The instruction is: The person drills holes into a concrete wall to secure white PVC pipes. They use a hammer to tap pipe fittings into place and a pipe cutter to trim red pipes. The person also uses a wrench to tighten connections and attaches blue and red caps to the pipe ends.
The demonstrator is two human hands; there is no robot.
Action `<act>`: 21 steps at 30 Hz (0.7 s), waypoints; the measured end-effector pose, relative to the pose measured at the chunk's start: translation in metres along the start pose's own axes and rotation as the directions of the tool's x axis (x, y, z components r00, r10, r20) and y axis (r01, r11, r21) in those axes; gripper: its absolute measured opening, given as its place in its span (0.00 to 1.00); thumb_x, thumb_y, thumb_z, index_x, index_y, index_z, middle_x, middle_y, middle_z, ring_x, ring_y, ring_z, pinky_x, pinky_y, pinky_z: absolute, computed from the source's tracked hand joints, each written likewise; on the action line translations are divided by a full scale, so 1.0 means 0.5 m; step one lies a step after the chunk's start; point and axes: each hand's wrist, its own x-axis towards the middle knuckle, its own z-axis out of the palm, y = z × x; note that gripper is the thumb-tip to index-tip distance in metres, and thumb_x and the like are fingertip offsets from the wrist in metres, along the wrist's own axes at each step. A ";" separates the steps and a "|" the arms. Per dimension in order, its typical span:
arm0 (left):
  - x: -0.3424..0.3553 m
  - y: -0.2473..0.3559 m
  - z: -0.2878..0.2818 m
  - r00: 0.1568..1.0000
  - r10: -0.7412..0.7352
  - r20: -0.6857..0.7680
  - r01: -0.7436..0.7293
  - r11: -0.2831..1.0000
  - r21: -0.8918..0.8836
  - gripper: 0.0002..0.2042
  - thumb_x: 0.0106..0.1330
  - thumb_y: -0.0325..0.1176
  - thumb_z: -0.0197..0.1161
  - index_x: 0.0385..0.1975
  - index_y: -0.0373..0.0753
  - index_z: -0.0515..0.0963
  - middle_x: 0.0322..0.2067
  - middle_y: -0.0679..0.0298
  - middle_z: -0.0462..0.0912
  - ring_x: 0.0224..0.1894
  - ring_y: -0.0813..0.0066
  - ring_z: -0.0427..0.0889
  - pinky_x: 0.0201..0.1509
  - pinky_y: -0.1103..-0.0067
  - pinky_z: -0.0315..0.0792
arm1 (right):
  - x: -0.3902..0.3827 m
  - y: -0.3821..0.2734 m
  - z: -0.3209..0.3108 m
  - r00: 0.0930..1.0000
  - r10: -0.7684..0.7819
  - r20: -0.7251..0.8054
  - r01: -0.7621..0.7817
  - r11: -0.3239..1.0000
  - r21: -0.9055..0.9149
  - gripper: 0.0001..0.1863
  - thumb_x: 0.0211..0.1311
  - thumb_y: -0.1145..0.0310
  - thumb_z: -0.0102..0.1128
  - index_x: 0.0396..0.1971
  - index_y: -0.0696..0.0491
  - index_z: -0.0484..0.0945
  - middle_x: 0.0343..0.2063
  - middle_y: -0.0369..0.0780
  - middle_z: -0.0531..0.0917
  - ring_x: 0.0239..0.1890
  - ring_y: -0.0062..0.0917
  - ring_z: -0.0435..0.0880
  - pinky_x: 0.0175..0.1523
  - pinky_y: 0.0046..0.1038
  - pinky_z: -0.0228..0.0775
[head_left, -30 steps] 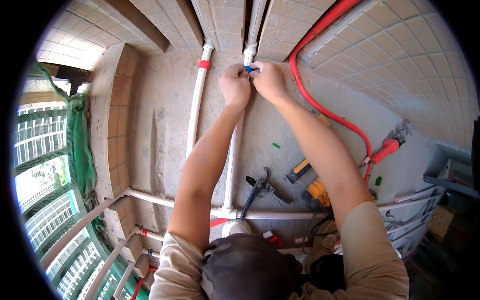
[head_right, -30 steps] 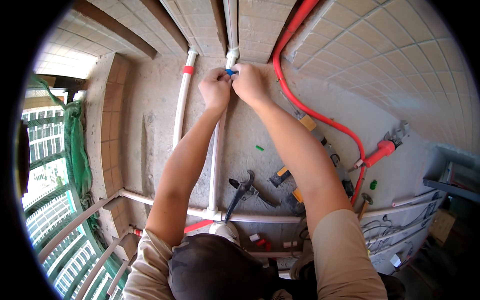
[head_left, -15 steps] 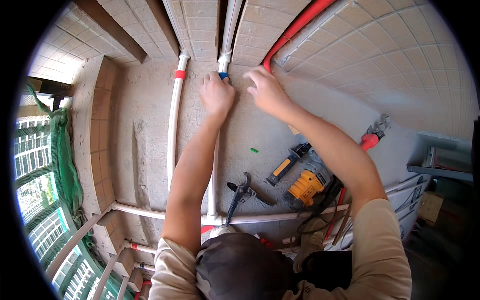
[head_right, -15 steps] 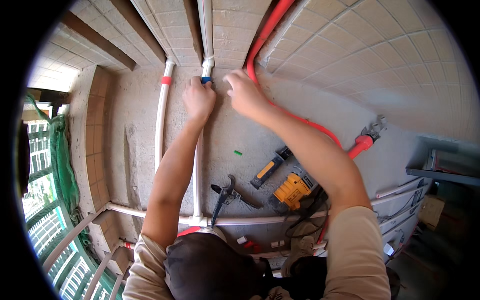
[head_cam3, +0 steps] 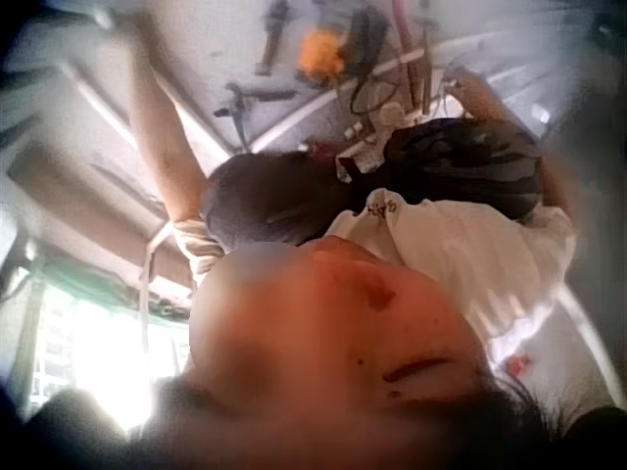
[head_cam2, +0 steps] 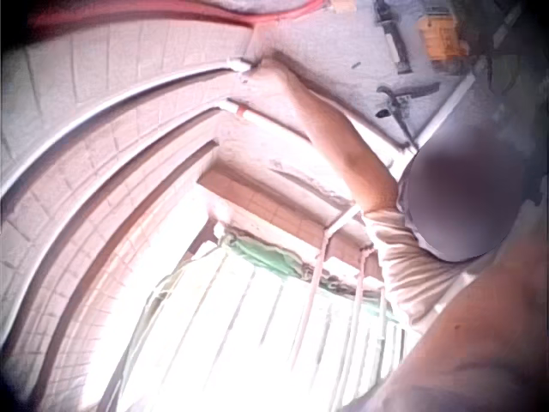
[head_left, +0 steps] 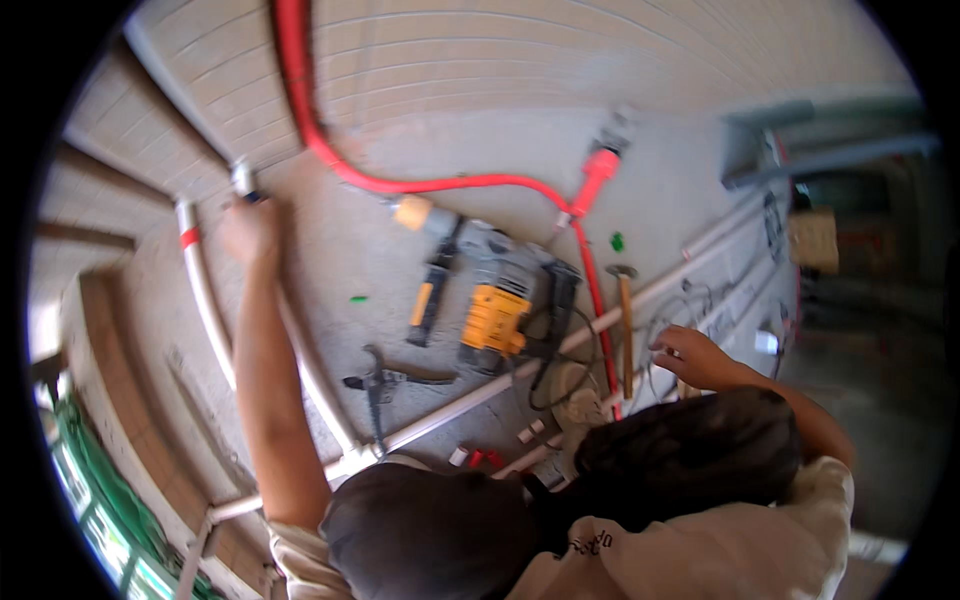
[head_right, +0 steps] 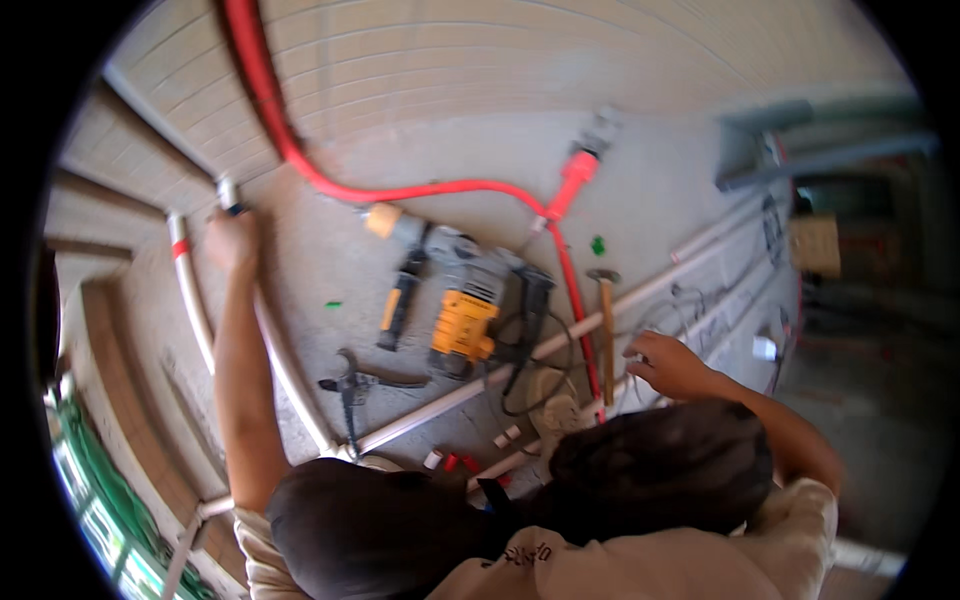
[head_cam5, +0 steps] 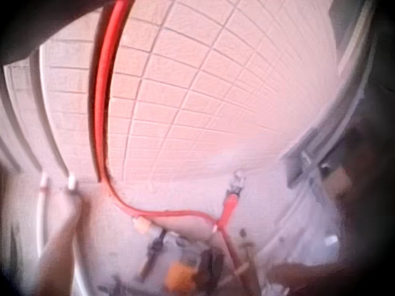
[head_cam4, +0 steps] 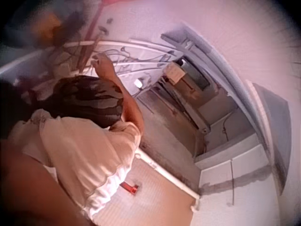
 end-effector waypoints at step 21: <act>-0.417 -0.089 -0.365 0.481 0.224 0.848 -0.410 0.912 -0.009 0.13 0.65 0.34 0.73 0.25 0.31 0.81 0.17 0.58 0.77 0.22 0.72 0.70 0.29 0.71 0.67 | 0.110 0.368 0.335 0.810 0.346 -0.473 0.095 0.719 0.688 0.13 0.64 0.63 0.64 0.41 0.58 0.82 0.33 0.50 0.85 0.38 0.45 0.85 0.44 0.42 0.75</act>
